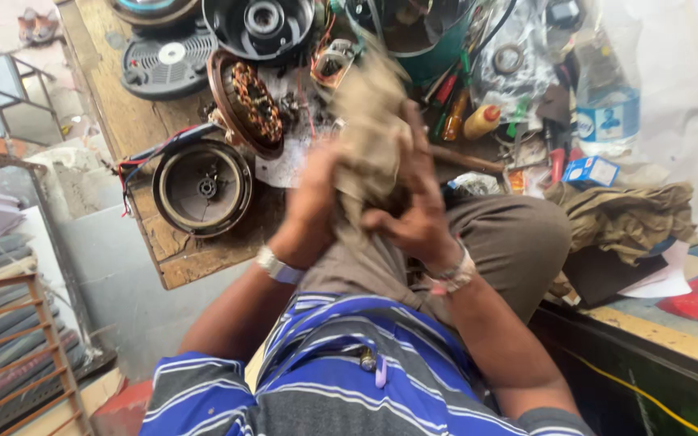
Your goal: The person cleans a small electric motor component with a cloth, then uses a screwdriver and pliers to adjust internal parts. The person continues to wipe and manipulate the motor housing and rotor assembly on a cluttered workbench.
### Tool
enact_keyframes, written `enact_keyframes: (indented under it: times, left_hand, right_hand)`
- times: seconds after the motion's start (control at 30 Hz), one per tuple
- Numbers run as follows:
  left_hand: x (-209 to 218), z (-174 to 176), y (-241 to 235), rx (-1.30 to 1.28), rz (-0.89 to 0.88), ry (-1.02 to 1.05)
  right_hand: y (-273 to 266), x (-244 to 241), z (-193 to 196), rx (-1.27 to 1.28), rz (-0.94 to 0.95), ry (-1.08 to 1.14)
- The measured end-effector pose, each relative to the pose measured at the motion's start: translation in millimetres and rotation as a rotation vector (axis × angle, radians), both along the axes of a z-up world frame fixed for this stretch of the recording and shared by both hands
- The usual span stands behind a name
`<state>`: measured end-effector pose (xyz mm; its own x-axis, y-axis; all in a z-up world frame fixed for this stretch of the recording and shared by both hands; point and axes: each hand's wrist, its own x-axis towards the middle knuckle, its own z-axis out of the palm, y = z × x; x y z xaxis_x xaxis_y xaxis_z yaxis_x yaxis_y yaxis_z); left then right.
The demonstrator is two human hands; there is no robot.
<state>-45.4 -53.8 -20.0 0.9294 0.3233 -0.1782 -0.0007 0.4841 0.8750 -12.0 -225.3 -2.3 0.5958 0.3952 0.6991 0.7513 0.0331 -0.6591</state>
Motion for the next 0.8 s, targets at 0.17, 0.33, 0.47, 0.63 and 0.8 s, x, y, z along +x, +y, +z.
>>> enact_keyframes:
  times: [0.17,0.33,0.47,0.63,0.8]
  left_hand:
    - [6.0,-10.5,-4.9,-0.825,-0.445,-0.15]
    - [6.8,-0.3,-34.1,-0.601,-0.465,-0.259]
    - [6.3,-1.5,-35.0,0.056,-0.532,-0.338]
    - [37.3,-1.3,4.1,0.506,-0.054,-0.245]
    - [46.4,1.9,-2.3,0.1,-0.396,-0.204]
  right_hand:
    - [19.6,35.6,-4.0,-0.431,-0.242,-0.07]
    - [25.2,64.4,-29.9,0.245,-0.017,0.471]
    - [-31.5,92.0,-25.7,-0.005,0.205,0.603]
    - [-20.3,97.1,-24.9,0.038,0.143,0.26]
    - [30.6,70.0,-4.5,-0.026,-0.086,-0.249]
